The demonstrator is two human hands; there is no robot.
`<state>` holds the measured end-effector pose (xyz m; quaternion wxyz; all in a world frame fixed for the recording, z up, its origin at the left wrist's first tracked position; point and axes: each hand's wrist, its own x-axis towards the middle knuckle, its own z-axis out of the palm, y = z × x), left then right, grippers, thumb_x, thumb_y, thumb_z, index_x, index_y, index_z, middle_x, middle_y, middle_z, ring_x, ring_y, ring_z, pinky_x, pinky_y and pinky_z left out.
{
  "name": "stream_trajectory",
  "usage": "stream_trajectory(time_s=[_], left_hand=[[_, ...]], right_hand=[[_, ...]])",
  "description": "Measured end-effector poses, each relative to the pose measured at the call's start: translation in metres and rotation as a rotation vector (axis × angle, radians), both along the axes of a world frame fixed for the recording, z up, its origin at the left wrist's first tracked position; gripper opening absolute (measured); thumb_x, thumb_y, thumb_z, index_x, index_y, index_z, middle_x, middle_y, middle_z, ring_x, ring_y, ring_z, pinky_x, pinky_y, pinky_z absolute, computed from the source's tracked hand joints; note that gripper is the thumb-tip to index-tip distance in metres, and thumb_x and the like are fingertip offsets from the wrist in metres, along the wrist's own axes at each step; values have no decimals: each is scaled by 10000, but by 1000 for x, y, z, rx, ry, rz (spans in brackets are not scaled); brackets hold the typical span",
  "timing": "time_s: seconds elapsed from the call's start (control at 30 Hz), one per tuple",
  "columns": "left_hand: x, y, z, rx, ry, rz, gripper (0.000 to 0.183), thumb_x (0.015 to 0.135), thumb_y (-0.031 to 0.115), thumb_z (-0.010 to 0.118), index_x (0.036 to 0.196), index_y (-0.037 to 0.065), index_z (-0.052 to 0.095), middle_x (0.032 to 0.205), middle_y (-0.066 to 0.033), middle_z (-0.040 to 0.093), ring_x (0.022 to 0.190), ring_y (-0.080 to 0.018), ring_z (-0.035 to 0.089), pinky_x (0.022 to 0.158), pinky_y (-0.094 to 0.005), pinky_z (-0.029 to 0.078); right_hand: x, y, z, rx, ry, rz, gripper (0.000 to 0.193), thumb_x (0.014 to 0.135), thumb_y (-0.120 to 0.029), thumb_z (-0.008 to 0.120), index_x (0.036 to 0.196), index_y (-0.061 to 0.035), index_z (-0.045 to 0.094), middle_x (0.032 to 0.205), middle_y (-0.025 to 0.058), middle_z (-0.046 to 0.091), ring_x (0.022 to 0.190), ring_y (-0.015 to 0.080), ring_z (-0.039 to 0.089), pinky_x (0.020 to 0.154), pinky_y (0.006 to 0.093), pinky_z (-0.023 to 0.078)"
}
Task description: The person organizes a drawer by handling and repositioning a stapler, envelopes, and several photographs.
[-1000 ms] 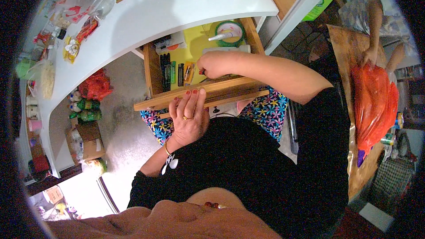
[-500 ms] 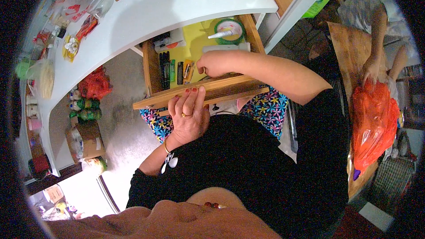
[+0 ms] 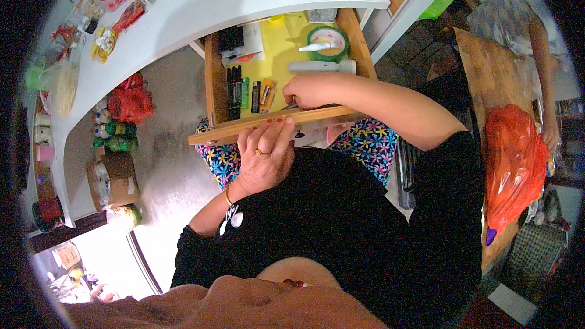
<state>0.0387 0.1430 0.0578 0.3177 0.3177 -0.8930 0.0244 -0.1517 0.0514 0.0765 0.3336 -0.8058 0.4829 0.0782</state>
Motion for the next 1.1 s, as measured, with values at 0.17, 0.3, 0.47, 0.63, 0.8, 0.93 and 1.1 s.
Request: stream_trajectory(time_s=[0.17,0.3,0.47,0.63,0.8,0.93,1.1], left_hand=[[5,4,3,0,25,-44,488,658,118,650,1137,93,564,1058,-37,488,977,-202,452,844,-346,338],[10,7,-1,-13,28,-75,453,669,131,624,1116,77,571,1040,-35,490,973,-190,461,845,-339,349],[13,8,-1,-28,36,-110,426,690,149,604,1105,57,571,1035,-40,496,978,-175,471,842,-320,350],[11,7,-4,-60,49,-97,423,696,139,597,1110,52,568,1033,-41,498,972,-172,476,834,-321,355],[8,1,-4,-18,43,-90,489,657,106,633,1139,78,556,1054,-32,489,963,-196,466,858,-358,351],[5,-12,0,-14,-17,-68,518,660,94,623,1169,70,535,1074,-54,490,980,-205,466,876,-368,338],[-4,-33,-3,-67,-26,-31,493,676,65,610,1163,55,535,1066,-65,490,984,-219,465,870,-365,356]], right_hand=[[-2,10,-10,28,-54,13,207,800,-89,474,941,-75,625,817,143,632,765,293,604,682,380,465],[4,16,-5,52,-35,35,223,775,-74,482,946,-83,624,836,150,629,791,307,597,709,379,464],[3,20,-10,24,-61,54,196,797,-80,485,933,-76,627,805,143,629,759,303,599,683,375,466],[2,19,-7,32,-96,49,170,799,-84,514,941,-66,606,802,153,622,759,301,598,675,375,464],[-12,7,15,-130,-160,-63,173,810,-82,519,970,-57,581,818,154,615,769,294,599,663,368,463],[-26,14,54,-369,-302,-161,170,821,-79,526,983,-58,573,845,146,612,780,282,599,659,351,466],[-41,58,79,-605,-548,-227,156,807,-36,515,958,-31,557,825,118,595,771,273,590,653,341,460]])
